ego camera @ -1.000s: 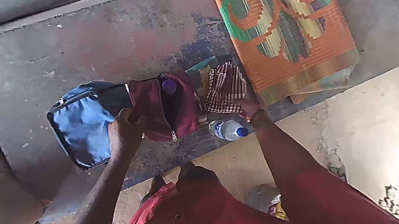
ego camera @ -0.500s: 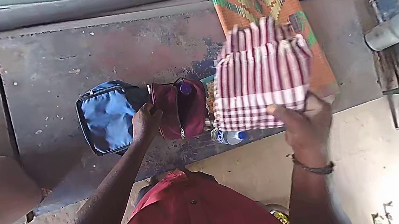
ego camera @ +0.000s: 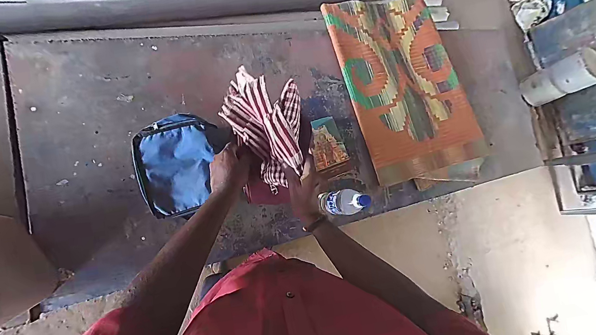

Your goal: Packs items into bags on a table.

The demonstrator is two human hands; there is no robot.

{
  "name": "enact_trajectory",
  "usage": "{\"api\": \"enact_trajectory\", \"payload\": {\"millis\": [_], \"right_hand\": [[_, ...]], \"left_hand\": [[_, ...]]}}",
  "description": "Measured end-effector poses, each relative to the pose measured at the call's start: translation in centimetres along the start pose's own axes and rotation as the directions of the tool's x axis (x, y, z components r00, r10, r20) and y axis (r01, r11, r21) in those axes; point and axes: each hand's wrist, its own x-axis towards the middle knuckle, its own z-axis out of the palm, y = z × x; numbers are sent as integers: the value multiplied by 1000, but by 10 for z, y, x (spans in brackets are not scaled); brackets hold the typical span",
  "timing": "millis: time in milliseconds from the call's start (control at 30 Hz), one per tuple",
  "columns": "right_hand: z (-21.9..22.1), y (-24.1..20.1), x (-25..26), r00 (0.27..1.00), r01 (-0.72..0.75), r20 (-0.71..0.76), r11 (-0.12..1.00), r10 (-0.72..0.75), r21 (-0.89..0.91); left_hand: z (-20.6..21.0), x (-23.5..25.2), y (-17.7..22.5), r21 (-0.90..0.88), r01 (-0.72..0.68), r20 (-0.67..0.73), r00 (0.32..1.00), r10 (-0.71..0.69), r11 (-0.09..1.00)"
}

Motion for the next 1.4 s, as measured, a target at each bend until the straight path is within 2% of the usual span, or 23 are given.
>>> {"api": "enact_trajectory", "payload": {"millis": [67,133,233,300,400,500,533,567,633,667,700,733,767,800,833,867,967,1000,1067,1100,1167,1267,1400], "right_hand": [[18,15,3,994,42,101,997,-35,-67],[34,26,11,973,186,176,955,-147,-229],[40,21,20,905,169,425,914,4,-368],[46,33,29,866,196,501,913,11,-358],[48,37,54,746,213,654,884,127,-416],[15,-5,43,754,147,629,884,190,-443],[0,-25,33,770,131,599,865,218,-484],[-11,-37,23,822,134,537,852,189,-506],[-21,-40,8,952,175,303,888,-42,-425],[-22,-37,9,964,205,238,898,-118,-388],[-21,-33,13,961,198,259,895,-97,-400],[-17,-30,20,935,172,354,883,-6,-437],[-11,-27,28,864,144,488,866,126,-478],[-5,-24,35,757,104,598,855,263,-507],[-1,-24,40,670,90,655,837,349,-539],[1,-24,45,661,82,660,840,357,-537],[-23,-24,54,851,109,515,925,102,-364],[-35,-25,64,894,131,447,940,25,-315],[-53,-25,98,931,120,365,953,-10,-279],[-60,-25,110,927,100,374,956,11,-276],[-65,-27,114,847,113,525,935,86,-335],[-42,-22,71,725,290,661,785,193,-547],[-4,8,10,734,373,646,671,208,-640]], "left_hand": [[1,-1,2,2,-17,21,1000,17,1000],[2,-3,8,11,-34,31,999,34,999],[6,-8,7,1,-59,55,997,59,998],[6,-8,9,1,-65,78,995,65,998],[6,-12,11,18,-35,84,996,33,999],[1,-10,9,4,-44,74,996,43,999],[0,-10,7,-3,-43,74,996,43,999],[0,-10,4,-5,-38,77,996,38,999],[1,-9,0,0,-35,79,996,35,999],[2,-8,1,-13,-39,71,997,40,999],[3,-8,2,-18,-43,68,997,45,999],[3,-9,4,-18,-44,78,996,46,999],[4,-10,6,-22,-42,91,995,44,999],[5,-11,7,-23,-39,103,994,42,999],[5,-11,8,-18,-39,107,993,41,999],[4,-11,9,-11,-39,107,993,40,999],[2,-12,5,-1,-28,94,995,28,1000],[2,-12,4,1,-26,86,996,26,1000],[6,-11,1,-6,-39,84,996,40,999],[7,-11,1,-9,-42,87,995,43,999],[9,-13,1,1,-48,94,994,47,999],[9,-19,3,43,-32,107,994,27,999],[16,-27,3,139,-14,132,991,-4,990]]}}
